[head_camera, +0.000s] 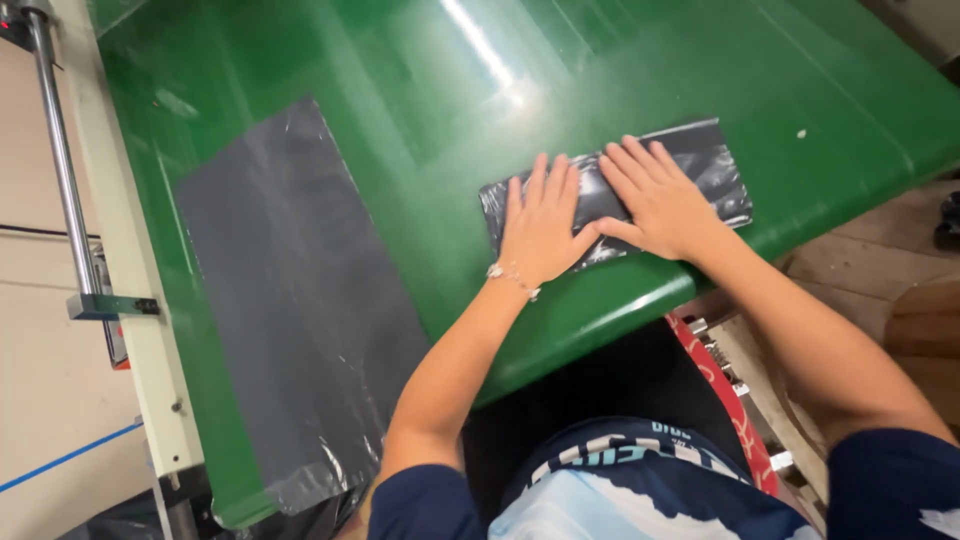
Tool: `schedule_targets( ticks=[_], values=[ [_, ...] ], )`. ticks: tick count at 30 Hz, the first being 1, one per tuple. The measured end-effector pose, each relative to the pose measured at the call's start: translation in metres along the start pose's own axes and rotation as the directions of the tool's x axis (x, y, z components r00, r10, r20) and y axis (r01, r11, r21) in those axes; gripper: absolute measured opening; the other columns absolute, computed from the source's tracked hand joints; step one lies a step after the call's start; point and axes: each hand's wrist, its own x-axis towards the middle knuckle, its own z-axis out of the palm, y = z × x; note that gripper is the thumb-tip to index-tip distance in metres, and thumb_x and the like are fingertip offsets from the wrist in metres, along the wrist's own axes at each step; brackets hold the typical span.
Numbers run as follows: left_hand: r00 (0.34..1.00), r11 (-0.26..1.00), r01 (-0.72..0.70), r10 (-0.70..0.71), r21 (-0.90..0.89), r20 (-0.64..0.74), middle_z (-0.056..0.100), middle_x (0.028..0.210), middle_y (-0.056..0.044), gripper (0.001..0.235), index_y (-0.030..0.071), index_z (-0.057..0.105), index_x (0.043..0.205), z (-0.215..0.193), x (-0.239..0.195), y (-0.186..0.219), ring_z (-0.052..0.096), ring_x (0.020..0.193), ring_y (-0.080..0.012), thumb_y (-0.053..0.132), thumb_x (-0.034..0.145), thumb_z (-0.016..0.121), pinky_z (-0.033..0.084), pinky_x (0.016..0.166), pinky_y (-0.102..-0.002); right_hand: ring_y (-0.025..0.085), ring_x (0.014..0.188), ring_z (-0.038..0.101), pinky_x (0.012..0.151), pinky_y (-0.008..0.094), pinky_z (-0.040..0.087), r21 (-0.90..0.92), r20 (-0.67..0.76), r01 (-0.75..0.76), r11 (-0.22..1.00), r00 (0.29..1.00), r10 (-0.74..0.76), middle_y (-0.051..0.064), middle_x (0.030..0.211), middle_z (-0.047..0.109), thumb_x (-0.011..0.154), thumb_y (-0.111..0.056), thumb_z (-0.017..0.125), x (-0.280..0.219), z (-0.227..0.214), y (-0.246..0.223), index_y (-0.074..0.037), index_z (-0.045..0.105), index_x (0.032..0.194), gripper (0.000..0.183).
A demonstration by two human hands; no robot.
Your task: Folding plastic bags into smaller rectangles and stacking them as they are produced by a machine.
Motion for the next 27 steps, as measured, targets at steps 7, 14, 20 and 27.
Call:
schedule_targets(
  ticks=[7,14,20,27],
  values=[
    [0.996,0.999,-0.036,0.033,0.036,0.083,0.026,0.162,-0.02,0.097,-0.002,0.032,0.152,-0.048,-0.053,-0.044,0.017,0.153,-0.0379,0.069,0.088,0.05,0.024,0.117,-0.066,0.031,0.156,0.024,0.127,0.05,0.016,-0.094,0.187,-0.187,0.978,0.961,0.202,0.014,0.165,0.034,0.094,-0.07,0.034,-0.031,-0.021,0.061,-0.009,0.037,0.158,0.089],
    [0.856,0.851,-0.35,0.46,0.391,-0.237,0.049,0.109,-0.003,0.035,0.016,0.055,0.104,-0.008,-0.079,-0.055,0.046,0.105,-0.0245,0.045,0.096,0.036,0.042,0.082,-0.044,0.039,0.145,0.04,0.121,0.052,0.027,0.045,-0.05,0.08,0.996,0.996,-0.077,0.022,0.15,0.049,0.093,-0.052,0.05,-0.018,-0.031,-0.031,0.0,0.051,0.143,0.072],
    [0.831,0.831,-0.505,0.541,0.233,-0.128,0.046,0.068,0.001,0.019,0.019,0.049,0.069,-0.023,-0.068,-0.027,0.049,0.06,-0.0208,0.027,0.086,0.052,0.038,0.049,-0.035,0.037,0.142,0.041,0.121,0.05,0.027,0.252,-0.006,0.114,0.961,0.993,-0.116,0.02,0.149,0.047,0.087,-0.048,0.059,-0.026,-0.01,-0.09,-0.001,0.046,0.145,0.076],
    [0.903,0.216,0.133,0.376,-0.967,0.208,0.074,0.098,-0.012,0.022,0.005,0.072,0.097,-0.021,0.007,-0.04,0.07,0.091,-0.0223,0.015,0.098,0.053,0.055,0.089,-0.038,0.032,0.124,0.062,0.113,0.048,0.04,0.761,-0.046,-0.047,0.647,0.991,0.126,0.01,0.122,0.071,0.095,-0.017,0.06,-0.048,-0.047,-0.109,-0.005,0.07,0.116,0.026]
  ],
)
